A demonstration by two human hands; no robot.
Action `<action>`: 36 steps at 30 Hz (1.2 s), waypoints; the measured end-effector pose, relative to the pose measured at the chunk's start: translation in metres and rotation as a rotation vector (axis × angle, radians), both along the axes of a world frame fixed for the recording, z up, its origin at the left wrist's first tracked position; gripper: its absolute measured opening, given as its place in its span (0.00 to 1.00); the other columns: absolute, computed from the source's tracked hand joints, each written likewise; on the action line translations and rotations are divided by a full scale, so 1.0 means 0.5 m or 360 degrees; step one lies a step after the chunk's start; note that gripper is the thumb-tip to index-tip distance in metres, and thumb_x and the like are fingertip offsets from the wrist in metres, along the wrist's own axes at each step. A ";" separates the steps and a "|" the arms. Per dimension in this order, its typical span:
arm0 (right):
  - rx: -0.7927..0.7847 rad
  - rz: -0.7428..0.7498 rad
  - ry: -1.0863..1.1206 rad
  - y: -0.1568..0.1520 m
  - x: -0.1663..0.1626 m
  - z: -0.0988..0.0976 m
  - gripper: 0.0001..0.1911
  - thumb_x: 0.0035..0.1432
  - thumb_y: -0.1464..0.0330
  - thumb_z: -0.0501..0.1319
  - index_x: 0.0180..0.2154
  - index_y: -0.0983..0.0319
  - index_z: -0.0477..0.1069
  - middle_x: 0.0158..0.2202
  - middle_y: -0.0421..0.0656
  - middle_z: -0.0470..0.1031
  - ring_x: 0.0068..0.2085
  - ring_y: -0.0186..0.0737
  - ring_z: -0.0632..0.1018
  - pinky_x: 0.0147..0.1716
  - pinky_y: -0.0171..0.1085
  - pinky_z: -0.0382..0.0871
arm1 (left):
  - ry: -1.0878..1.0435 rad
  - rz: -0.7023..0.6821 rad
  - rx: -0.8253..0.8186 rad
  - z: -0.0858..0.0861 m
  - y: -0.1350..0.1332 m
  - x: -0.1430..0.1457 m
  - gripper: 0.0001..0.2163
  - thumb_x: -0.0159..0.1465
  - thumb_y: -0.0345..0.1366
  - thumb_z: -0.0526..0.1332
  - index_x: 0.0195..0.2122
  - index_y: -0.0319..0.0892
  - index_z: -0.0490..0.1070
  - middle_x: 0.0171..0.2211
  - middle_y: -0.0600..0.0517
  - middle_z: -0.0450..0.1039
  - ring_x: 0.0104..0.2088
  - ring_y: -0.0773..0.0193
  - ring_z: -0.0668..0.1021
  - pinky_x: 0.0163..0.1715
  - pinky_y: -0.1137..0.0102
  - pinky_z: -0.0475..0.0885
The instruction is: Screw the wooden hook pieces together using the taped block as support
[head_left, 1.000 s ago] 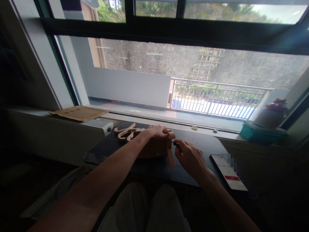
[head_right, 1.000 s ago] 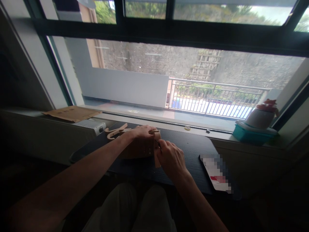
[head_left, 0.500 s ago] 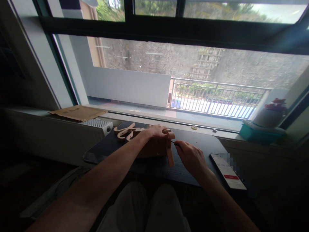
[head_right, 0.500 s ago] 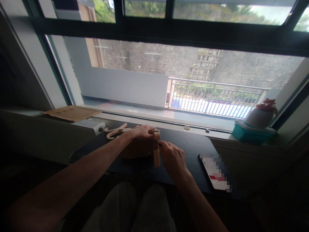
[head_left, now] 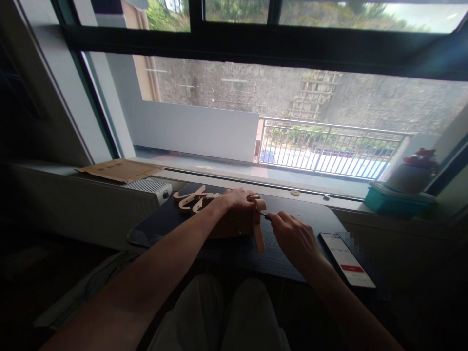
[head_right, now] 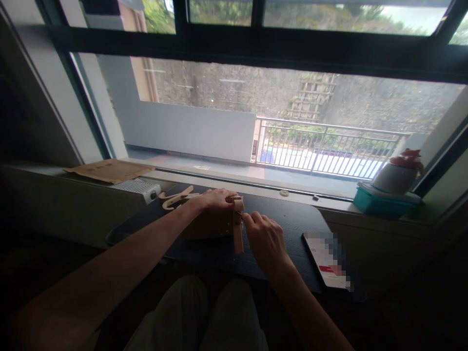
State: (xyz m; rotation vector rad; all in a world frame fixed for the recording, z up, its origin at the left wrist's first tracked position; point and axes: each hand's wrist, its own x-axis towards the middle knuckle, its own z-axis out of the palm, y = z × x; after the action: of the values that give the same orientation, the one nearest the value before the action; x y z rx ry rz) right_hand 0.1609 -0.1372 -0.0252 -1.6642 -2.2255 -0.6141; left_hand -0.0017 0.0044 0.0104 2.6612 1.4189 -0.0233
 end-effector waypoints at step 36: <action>-0.0127 -0.0080 0.0383 0.001 -0.016 0.001 0.11 0.63 0.66 0.51 0.46 0.59 0.65 0.38 0.41 0.75 0.31 0.37 0.75 0.25 0.34 0.55 | -0.0018 -0.0041 0.0023 0.002 -0.004 -0.002 0.25 0.58 0.56 0.48 0.55 0.55 0.62 0.54 0.51 0.68 0.50 0.51 0.72 0.49 0.58 0.65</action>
State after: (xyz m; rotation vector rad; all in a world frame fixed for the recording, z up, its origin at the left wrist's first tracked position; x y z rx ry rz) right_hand 0.1529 -0.1368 -0.0248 -1.7356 -2.0665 -0.3205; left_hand -0.0025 0.0022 0.0114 2.6867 1.3866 -0.0007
